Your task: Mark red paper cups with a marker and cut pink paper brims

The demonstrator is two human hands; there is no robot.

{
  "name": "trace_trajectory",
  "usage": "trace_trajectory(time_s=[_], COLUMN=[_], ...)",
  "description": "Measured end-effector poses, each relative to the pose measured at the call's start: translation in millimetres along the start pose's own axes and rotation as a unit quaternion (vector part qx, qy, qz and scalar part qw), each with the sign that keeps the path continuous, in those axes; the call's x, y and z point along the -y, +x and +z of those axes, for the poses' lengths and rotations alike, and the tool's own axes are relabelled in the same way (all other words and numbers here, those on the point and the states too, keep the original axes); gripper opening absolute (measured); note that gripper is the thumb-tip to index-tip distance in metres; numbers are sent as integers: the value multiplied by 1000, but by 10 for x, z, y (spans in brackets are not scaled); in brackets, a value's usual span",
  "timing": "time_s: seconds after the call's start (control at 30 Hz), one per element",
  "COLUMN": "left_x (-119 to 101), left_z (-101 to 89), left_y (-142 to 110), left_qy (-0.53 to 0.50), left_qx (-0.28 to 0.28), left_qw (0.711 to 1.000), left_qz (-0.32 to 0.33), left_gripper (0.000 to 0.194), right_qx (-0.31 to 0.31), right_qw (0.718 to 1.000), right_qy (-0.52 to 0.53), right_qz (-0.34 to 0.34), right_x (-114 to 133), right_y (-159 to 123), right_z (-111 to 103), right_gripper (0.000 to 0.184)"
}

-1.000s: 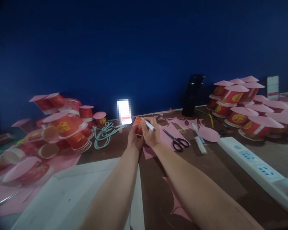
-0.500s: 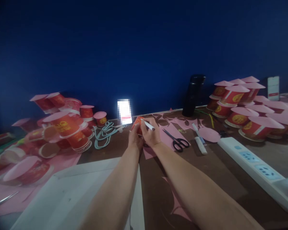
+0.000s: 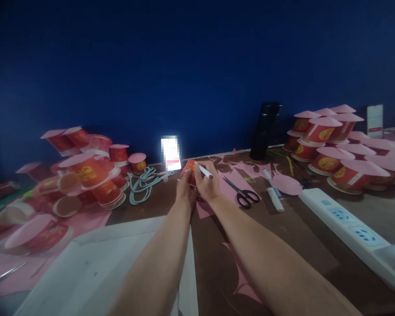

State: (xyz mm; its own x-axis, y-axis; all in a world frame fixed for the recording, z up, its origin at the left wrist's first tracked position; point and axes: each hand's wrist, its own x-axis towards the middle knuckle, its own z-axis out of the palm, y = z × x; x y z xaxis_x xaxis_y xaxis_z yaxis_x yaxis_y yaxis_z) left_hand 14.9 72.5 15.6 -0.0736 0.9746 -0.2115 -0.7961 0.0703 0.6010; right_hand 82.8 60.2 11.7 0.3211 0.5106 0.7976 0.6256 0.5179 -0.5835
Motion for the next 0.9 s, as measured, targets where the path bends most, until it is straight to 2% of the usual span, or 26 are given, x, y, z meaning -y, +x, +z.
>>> trace_trajectory(time_s=[0.43, 0.9], left_x=[-7, 9], left_z=[0, -18], left_y=[11, 28], left_qy=[5, -6], left_qx=[-11, -1], left_qw=[1000, 1000], left_qz=[-17, -10], left_gripper=[19, 10], right_qx=[4, 11], right_qw=[1000, 1000], right_qy=[-2, -1], right_qz=[11, 23], right_x=[9, 15], right_y=[-3, -17], right_z=[-8, 1], right_gripper=[17, 17])
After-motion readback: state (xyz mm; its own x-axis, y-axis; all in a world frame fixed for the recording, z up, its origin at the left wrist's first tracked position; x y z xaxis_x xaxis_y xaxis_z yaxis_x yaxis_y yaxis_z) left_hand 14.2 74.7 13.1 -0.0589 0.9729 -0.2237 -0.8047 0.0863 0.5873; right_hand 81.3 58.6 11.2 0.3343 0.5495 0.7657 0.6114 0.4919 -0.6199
